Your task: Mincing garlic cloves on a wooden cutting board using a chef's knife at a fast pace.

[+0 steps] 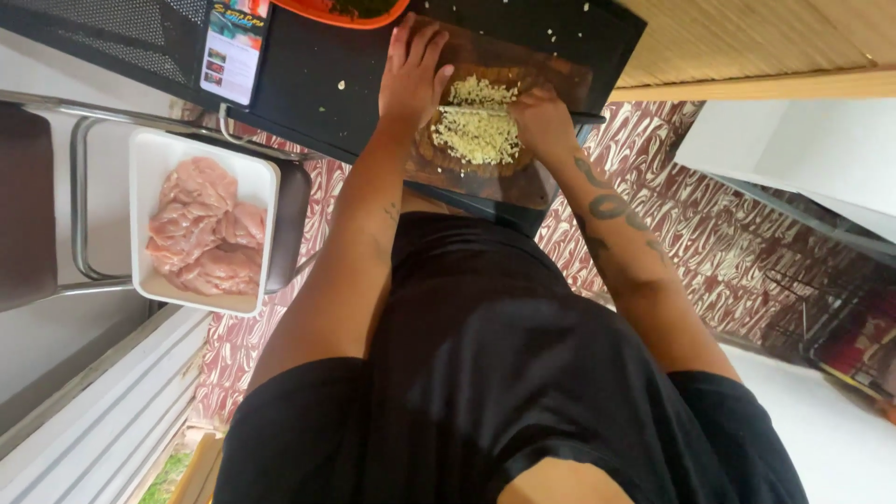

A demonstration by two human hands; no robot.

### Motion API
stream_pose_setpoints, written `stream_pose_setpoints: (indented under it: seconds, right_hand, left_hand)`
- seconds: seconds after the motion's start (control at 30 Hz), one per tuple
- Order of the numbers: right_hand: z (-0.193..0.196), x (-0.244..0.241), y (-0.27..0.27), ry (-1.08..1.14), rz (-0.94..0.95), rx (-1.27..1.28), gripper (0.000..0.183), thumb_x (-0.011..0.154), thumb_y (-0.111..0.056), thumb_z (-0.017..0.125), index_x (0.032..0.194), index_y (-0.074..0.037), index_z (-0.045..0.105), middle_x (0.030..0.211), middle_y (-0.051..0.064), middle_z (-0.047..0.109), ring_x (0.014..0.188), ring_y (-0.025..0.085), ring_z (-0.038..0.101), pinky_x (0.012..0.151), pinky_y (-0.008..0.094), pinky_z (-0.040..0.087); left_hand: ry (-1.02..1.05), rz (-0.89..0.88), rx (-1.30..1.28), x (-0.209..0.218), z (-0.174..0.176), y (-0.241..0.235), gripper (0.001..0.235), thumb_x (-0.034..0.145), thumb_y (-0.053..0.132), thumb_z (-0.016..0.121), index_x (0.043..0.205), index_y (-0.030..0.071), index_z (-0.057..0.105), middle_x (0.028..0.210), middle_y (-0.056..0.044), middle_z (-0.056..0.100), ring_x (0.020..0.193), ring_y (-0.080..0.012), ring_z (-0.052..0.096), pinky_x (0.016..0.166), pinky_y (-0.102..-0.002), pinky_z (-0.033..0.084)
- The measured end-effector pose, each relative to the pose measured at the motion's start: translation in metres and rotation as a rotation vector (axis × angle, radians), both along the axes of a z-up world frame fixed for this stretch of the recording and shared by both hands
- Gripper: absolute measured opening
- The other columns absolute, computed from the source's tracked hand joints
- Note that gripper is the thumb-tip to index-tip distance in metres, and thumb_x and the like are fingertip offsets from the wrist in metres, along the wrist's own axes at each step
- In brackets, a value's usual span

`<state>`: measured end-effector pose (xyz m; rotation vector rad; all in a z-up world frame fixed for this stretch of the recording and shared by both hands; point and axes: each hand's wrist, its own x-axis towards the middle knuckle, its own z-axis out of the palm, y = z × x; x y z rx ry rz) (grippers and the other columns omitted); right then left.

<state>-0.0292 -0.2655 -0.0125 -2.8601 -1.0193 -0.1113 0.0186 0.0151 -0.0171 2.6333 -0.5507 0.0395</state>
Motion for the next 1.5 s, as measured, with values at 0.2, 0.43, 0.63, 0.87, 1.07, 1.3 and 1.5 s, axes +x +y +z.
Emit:
stream_pose_setpoints:
  seconds: [0.2, 0.43, 0.63, 0.87, 1.07, 1.3, 1.5]
  right_hand:
    - [-0.004, -0.017, -0.003, 0.05, -0.037, 0.04, 0.018, 0.059, -0.004, 0.063, 0.075, -0.011, 0.067, 0.072, 0.003, 0.064, 0.074, 0.024, 0.06, 0.057, 0.035, 0.049]
    - [0.007, -0.049, -0.003, 0.108, -0.145, 0.129, 0.011, 0.058, -0.003, 0.059, 0.065, -0.01, 0.056, 0.065, 0.004, 0.057, 0.063, 0.023, 0.055, 0.054, 0.037, 0.045]
    - [0.035, -0.065, 0.008, 0.164, -0.216, 0.125, 0.019, 0.065, 0.006, 0.054, 0.07, -0.009, 0.065, 0.07, 0.003, 0.065, 0.068, 0.02, 0.058, 0.054, 0.035, 0.05]
    - [0.033, -0.076, 0.015, 0.116, -0.277, 0.115, 0.011, 0.056, 0.0, 0.06, 0.062, -0.008, 0.057, 0.063, 0.005, 0.057, 0.062, 0.023, 0.052, 0.051, 0.037, 0.045]
    - [0.04, -0.084, 0.022, 0.057, -0.282, 0.11, 0.013, 0.064, 0.004, 0.06, 0.068, -0.008, 0.062, 0.067, 0.004, 0.059, 0.065, 0.022, 0.053, 0.053, 0.035, 0.044]
    - [0.034, -0.054, 0.007, 0.009, -0.18, 0.158, 0.01, 0.06, -0.007, 0.067, 0.069, -0.01, 0.063, 0.07, 0.003, 0.056, 0.067, 0.024, 0.055, 0.057, 0.036, 0.045]
    - [0.02, -0.033, -0.011, -0.019, -0.07, 0.058, 0.022, 0.057, 0.002, 0.062, 0.072, -0.012, 0.069, 0.068, -0.001, 0.062, 0.064, 0.016, 0.056, 0.055, 0.03, 0.048]
  left_hand:
    - [-0.017, -0.054, 0.001, -0.005, 0.007, -0.003, 0.054, 0.112, 0.045, 0.03, 0.148, 0.008, 0.048, 0.152, -0.011, 0.04, 0.145, -0.0323, 0.01, 0.12, -0.054, 0.015]
    - [0.092, -0.094, 0.055, -0.015, 0.011, -0.012, 0.063, 0.111, 0.049, 0.023, 0.152, 0.006, 0.042, 0.155, -0.013, 0.035, 0.146, -0.0346, 0.004, 0.122, -0.054, 0.01]
    - [0.054, -0.151, -0.066, -0.016, 0.0, -0.014, 0.065, 0.109, 0.053, 0.024, 0.149, 0.007, 0.046, 0.153, -0.011, 0.04, 0.147, -0.0331, 0.012, 0.122, -0.057, 0.013]
    - [0.065, -0.23, -0.098, -0.008, 0.004, -0.012, 0.068, 0.108, 0.055, 0.021, 0.147, 0.008, 0.05, 0.152, -0.009, 0.042, 0.147, -0.0329, 0.013, 0.122, -0.056, 0.016]
    - [0.101, -0.273, -0.09, -0.008, 0.01, -0.009, 0.061, 0.11, 0.048, 0.025, 0.147, 0.007, 0.049, 0.153, -0.009, 0.041, 0.148, -0.0326, 0.01, 0.122, -0.056, 0.011]
    - [0.02, -0.146, -0.076, -0.007, -0.002, -0.012, 0.065, 0.107, 0.053, 0.019, 0.148, 0.011, 0.047, 0.152, -0.009, 0.043, 0.147, -0.0347, 0.014, 0.122, -0.058, 0.011]
    - [0.008, -0.042, -0.057, -0.015, -0.003, -0.018, 0.063, 0.108, 0.053, 0.022, 0.149, 0.013, 0.047, 0.153, -0.007, 0.042, 0.147, -0.0329, 0.012, 0.123, -0.056, 0.009]
